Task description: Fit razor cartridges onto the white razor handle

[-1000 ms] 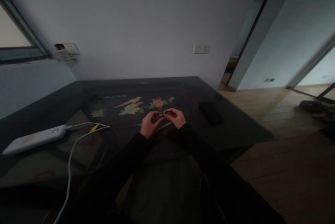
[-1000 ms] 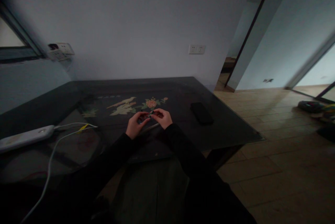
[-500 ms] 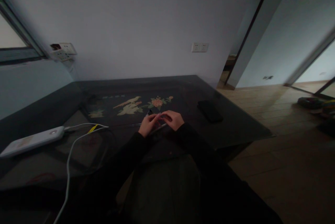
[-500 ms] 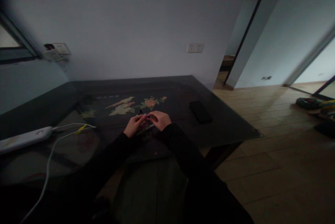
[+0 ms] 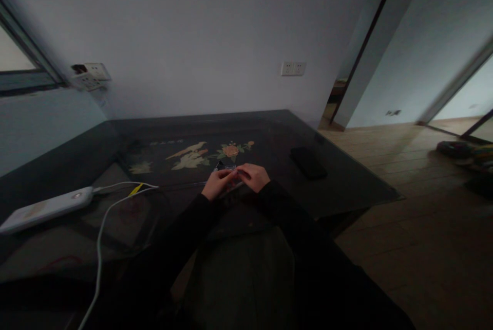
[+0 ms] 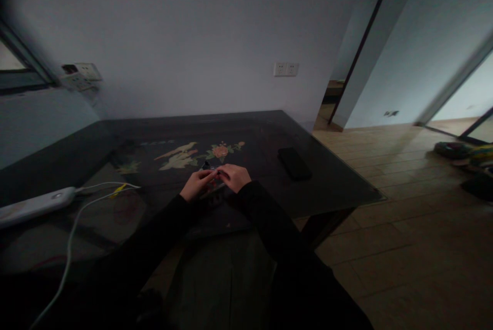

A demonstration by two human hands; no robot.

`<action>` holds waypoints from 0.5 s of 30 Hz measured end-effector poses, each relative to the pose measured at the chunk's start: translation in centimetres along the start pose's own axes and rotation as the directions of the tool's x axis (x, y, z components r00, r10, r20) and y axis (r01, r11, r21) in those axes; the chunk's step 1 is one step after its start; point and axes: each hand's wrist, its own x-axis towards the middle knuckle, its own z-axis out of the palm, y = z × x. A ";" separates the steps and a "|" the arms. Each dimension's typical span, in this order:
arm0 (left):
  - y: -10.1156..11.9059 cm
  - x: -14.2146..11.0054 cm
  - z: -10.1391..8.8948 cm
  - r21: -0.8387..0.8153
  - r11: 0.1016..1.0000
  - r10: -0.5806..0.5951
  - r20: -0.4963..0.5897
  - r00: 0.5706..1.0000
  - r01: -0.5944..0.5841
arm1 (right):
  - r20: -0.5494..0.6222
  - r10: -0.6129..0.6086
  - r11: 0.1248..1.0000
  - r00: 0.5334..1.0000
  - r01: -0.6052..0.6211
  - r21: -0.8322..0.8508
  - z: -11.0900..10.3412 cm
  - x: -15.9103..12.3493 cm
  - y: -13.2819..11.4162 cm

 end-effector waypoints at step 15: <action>-0.5 0.5 -0.3 -0.137 0.990 0.007 -0.073 0.997 -0.017 | 0.223 0.340 0.935 0.913 -0.304 -0.183 -0.4 0.1 -0.3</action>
